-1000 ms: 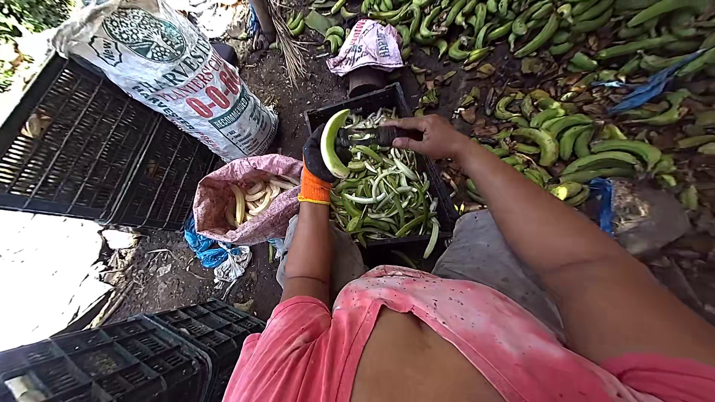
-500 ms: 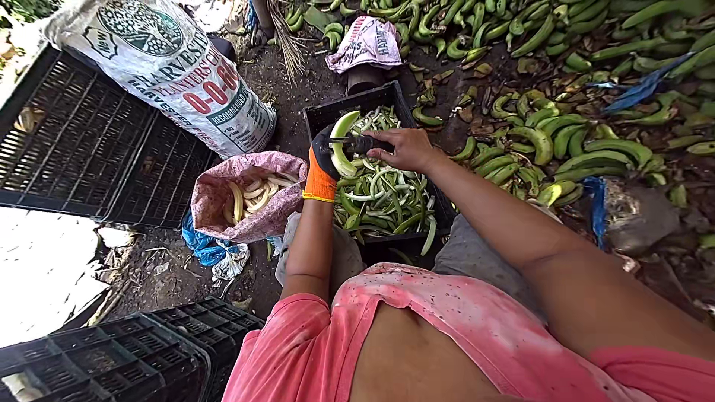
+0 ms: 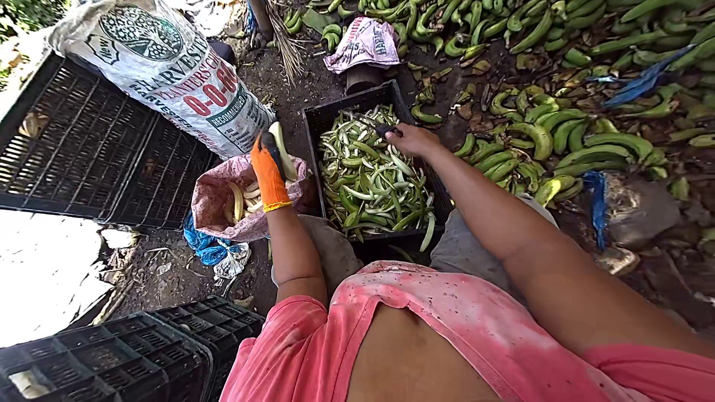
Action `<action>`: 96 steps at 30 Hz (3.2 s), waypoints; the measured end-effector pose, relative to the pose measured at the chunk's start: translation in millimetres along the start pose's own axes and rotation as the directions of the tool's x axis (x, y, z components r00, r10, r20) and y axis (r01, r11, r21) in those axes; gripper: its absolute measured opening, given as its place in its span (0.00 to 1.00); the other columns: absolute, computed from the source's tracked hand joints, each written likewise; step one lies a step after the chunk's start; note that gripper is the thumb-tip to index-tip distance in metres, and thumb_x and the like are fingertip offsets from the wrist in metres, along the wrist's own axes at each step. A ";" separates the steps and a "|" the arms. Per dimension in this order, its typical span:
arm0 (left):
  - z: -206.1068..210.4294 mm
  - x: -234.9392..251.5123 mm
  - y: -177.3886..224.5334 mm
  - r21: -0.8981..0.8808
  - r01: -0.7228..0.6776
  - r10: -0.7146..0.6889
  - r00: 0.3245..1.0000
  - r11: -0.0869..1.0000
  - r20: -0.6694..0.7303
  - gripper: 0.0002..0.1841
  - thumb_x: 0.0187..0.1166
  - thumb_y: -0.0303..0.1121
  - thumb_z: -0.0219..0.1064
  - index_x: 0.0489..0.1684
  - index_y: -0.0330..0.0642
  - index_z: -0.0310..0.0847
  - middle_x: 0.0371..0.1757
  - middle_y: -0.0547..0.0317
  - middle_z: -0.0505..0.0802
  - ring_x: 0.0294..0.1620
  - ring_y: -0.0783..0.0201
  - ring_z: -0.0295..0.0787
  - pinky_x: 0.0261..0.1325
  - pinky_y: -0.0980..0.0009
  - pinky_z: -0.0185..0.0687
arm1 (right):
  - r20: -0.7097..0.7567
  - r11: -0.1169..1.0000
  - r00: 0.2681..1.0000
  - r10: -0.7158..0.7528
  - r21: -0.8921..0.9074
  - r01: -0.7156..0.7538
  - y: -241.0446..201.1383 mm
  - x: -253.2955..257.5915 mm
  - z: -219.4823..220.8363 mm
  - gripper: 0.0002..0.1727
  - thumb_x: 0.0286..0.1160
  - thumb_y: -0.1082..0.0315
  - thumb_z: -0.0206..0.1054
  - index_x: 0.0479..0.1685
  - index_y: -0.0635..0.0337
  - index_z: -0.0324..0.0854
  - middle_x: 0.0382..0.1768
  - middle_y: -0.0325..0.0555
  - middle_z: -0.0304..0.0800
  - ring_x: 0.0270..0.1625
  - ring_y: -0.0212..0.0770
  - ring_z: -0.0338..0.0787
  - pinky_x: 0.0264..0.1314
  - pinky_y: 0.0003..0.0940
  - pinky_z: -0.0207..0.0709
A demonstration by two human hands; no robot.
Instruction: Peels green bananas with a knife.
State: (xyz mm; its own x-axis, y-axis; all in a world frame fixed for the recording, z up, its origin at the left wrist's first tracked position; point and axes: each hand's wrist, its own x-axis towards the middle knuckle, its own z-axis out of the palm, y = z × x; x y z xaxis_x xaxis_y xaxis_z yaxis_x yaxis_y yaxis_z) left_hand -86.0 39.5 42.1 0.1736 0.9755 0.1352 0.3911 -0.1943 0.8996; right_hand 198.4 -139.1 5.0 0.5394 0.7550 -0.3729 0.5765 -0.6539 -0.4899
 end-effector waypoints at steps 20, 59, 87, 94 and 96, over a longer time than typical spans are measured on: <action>177.3 -112.7 -136.0 0.810 0.116 -0.599 0.733 0.575 0.320 0.38 0.71 0.54 0.70 0.74 0.33 0.74 0.69 0.35 0.86 0.71 0.38 0.84 0.66 0.35 0.79 | -0.187 0.998 0.981 -0.056 -0.008 0.056 -5.0 -44.6 -51.6 0.36 0.89 0.36 0.50 0.88 0.47 0.66 0.66 0.71 0.85 0.71 0.76 0.82 0.67 0.81 0.67; 118.4 -18.5 2.1 -0.935 0.353 0.072 0.932 0.035 0.355 0.26 0.91 0.60 0.38 0.50 0.52 0.75 0.33 0.60 0.86 0.35 0.60 0.87 0.44 0.55 0.88 | 0.125 0.884 0.934 -0.336 0.384 0.267 -23.7 -78.7 24.8 0.28 0.96 0.46 0.44 0.54 0.64 0.77 0.33 0.55 0.79 0.36 0.51 0.81 0.44 0.55 0.75; 90.6 -14.9 6.2 -0.876 0.427 0.131 0.878 0.224 0.461 0.24 0.92 0.52 0.39 0.58 0.48 0.77 0.30 0.57 0.87 0.24 0.62 0.85 0.30 0.63 0.87 | -0.007 0.797 0.810 -0.586 0.176 0.578 -14.8 -46.5 7.2 0.29 0.91 0.43 0.50 0.60 0.59 0.82 0.35 0.54 0.88 0.39 0.54 0.88 0.44 0.61 0.78; 95.7 -25.0 12.8 -0.686 0.705 0.025 0.694 0.178 0.720 0.29 0.91 0.53 0.36 0.55 0.39 0.76 0.36 0.48 0.88 0.24 0.58 0.86 0.25 0.66 0.85 | -0.076 0.729 0.735 -0.674 -0.231 0.645 -6.5 -37.5 -9.1 0.32 0.82 0.35 0.59 0.66 0.52 0.87 0.54 0.54 0.95 0.54 0.60 0.94 0.49 0.68 0.80; 102.7 -35.3 11.1 -0.718 0.637 0.016 0.744 0.281 0.668 0.25 0.91 0.50 0.38 0.51 0.43 0.79 0.34 0.52 0.90 0.27 0.61 0.88 0.28 0.65 0.87 | -0.168 0.755 0.738 -0.654 -0.212 0.620 -8.8 -26.2 2.7 0.33 0.83 0.36 0.58 0.67 0.55 0.86 0.54 0.57 0.95 0.53 0.63 0.94 0.49 0.69 0.80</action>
State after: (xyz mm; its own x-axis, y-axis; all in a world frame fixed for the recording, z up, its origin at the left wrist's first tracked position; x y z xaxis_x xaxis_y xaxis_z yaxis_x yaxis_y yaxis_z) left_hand 5.0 -7.8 4.6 0.7390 0.6540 -0.1619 -0.4279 0.6412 0.6370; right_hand 177.5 -152.9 17.0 0.1242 0.9763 0.1770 0.9000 -0.0357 -0.4343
